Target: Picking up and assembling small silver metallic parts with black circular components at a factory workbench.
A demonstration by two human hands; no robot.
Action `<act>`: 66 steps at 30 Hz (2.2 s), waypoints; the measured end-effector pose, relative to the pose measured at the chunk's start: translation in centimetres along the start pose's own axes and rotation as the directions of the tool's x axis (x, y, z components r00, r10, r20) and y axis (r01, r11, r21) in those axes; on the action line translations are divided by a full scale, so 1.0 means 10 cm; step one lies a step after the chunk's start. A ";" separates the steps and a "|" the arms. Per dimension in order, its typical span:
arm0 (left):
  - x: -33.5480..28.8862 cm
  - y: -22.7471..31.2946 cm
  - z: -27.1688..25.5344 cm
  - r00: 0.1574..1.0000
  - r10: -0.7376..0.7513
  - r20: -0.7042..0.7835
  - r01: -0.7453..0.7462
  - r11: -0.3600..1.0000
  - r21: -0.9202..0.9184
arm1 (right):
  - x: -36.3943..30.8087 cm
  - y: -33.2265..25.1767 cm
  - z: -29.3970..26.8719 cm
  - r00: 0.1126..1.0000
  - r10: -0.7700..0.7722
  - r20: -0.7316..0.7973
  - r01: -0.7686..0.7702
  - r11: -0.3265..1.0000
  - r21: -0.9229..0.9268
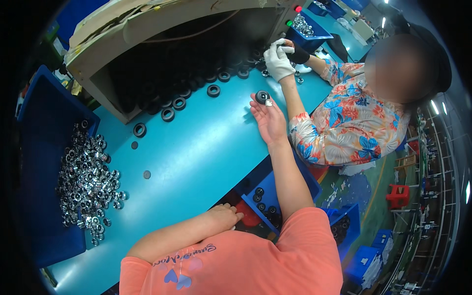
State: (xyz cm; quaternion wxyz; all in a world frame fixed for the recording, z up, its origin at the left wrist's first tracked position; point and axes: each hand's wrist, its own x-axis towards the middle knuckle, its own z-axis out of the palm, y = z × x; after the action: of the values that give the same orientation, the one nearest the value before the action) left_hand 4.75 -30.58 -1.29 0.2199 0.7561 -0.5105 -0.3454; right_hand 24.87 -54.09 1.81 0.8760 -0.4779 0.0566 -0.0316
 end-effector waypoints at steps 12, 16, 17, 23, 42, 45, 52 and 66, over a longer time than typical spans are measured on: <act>0.02 -0.11 0.13 0.999 0.028 -0.036 -0.027 1.000 0.002 | 0.08 -0.10 -0.05 0.998 0.043 -0.042 -0.059 0.673 -0.737; -0.02 -0.07 0.04 1.000 0.019 -0.017 -0.020 1.000 -0.023 | 0.06 -0.19 0.01 0.997 -0.068 -0.023 -0.002 0.294 -0.956; -0.02 -0.06 0.03 1.000 0.019 -0.018 -0.020 0.999 -0.026 | 0.08 -0.17 -0.05 0.984 -0.169 0.047 0.072 0.144 -0.987; -0.03 -0.04 0.05 1.000 0.014 -0.018 -0.015 1.000 -0.017 | 0.09 -0.29 -0.01 0.974 -0.223 0.029 0.081 0.225 -0.971; -0.01 -0.03 0.01 1.000 -0.024 0.003 0.024 1.000 -0.012 | 0.30 -0.30 0.22 0.976 -0.080 0.202 0.202 -0.014 -0.979; -0.01 -0.04 0.01 1.000 -0.012 -0.003 0.011 0.999 -0.032 | 0.37 -0.26 0.16 0.980 -0.056 0.193 0.191 -0.036 -0.981; -0.07 -0.01 0.06 0.996 0.028 -0.079 -0.026 0.999 0.033 | 0.17 -0.44 0.22 0.957 -0.042 0.286 0.281 -0.100 -0.955; -0.09 -0.02 0.02 1.000 -0.010 -0.004 0.010 0.999 0.042 | 0.06 -0.46 0.09 0.944 -0.130 0.304 0.298 -0.064 -0.952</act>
State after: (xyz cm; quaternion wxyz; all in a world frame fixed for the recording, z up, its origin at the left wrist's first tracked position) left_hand 4.51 -29.71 -1.31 0.2031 0.7638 -0.5136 -0.3341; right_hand 25.54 -55.93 6.14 0.2550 -0.9604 -0.0656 -0.0907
